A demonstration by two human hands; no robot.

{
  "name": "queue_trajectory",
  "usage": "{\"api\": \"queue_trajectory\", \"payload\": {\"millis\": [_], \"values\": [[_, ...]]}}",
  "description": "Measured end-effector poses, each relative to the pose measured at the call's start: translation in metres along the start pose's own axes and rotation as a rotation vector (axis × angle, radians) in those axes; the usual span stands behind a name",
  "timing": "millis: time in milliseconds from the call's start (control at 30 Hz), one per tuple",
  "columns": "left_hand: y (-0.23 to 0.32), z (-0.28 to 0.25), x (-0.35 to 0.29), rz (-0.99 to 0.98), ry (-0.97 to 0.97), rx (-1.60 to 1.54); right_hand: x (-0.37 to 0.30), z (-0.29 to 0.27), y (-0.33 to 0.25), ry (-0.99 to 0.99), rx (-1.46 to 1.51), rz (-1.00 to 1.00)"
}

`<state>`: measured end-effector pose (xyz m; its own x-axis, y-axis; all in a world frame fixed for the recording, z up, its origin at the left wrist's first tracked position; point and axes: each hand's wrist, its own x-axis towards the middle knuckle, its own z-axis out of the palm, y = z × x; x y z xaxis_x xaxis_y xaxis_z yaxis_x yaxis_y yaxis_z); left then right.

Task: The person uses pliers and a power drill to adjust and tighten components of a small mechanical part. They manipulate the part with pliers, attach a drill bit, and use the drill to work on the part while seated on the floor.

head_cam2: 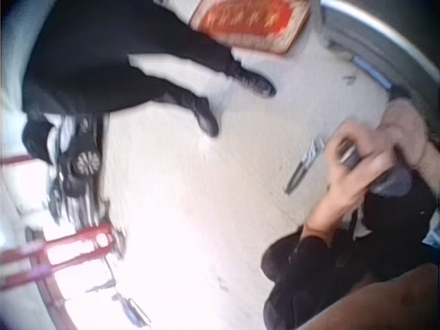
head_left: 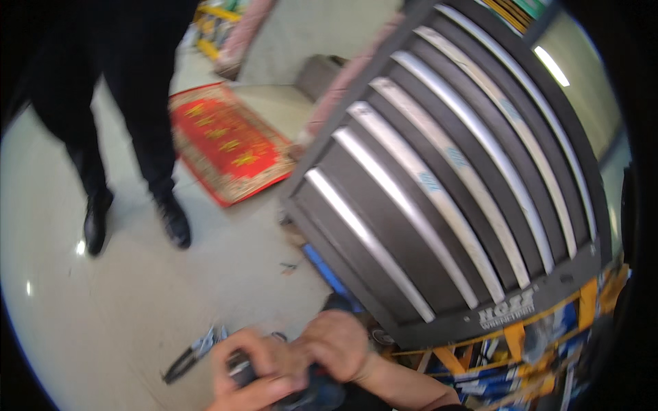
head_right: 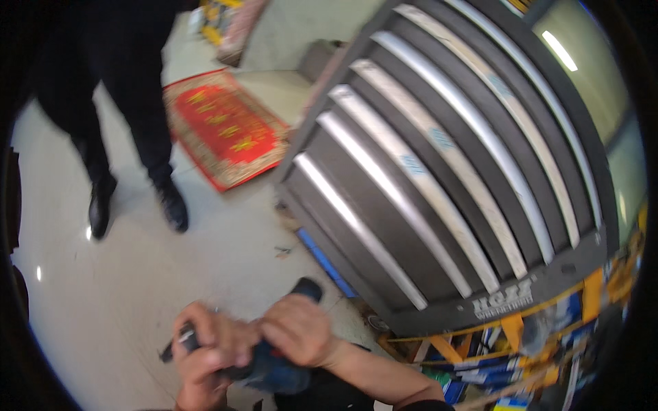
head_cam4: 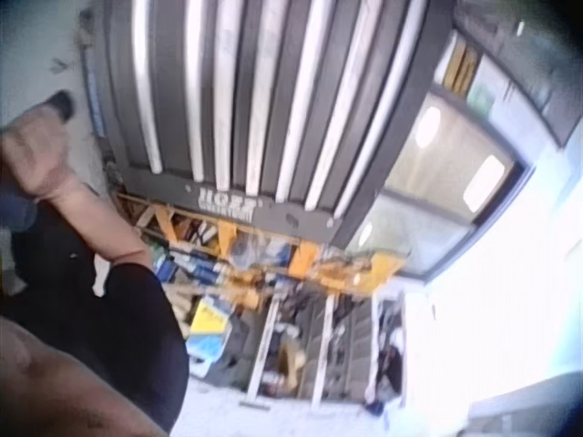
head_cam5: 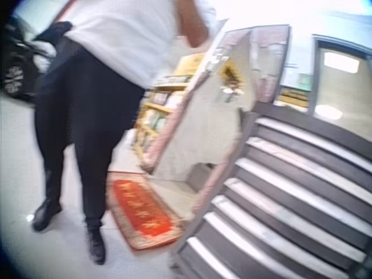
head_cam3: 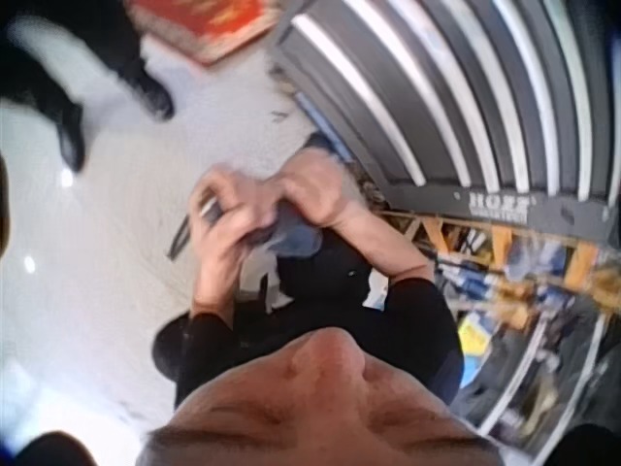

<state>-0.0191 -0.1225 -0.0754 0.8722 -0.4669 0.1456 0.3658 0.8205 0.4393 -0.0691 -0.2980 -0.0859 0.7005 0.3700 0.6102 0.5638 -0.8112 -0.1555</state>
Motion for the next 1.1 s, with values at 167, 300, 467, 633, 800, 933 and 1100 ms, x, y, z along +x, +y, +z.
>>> {"api": "queue_trajectory", "payload": {"millis": [167, 300, 467, 633, 800, 933, 1100], "values": [[0.032, 0.05, 0.026, -0.071, 0.153, 0.242, 0.027, -0.007, -0.009, 0.162, 0.138, 0.164], [0.044, 0.085, 0.041, -0.319, 0.452, 0.371, 0.01, -0.006, -0.037, 0.175, 0.14, 0.371], [0.125, 0.195, 0.01, -0.527, 0.673, 0.413, 0.065, -0.088, -0.135, 0.077, 0.169, 0.48], [0.161, 0.347, 0.002, -0.859, 0.748, 0.443, 0.125, -0.267, -0.21, 0.008, 0.373, 0.824], [0.143, 0.475, 0.024, -0.878, 0.298, 0.746, 0.131, -0.425, -0.215, 0.017, 0.363, 0.973], [0.1, 0.508, 0.065, -0.801, 0.209, 0.909, 0.096, -0.501, -0.198, 0.231, 0.341, 1.079], [0.014, 0.589, 0.127, -0.765, -0.084, 1.192, 0.042, -0.572, -0.138, 0.507, 0.36, 1.143]]}}
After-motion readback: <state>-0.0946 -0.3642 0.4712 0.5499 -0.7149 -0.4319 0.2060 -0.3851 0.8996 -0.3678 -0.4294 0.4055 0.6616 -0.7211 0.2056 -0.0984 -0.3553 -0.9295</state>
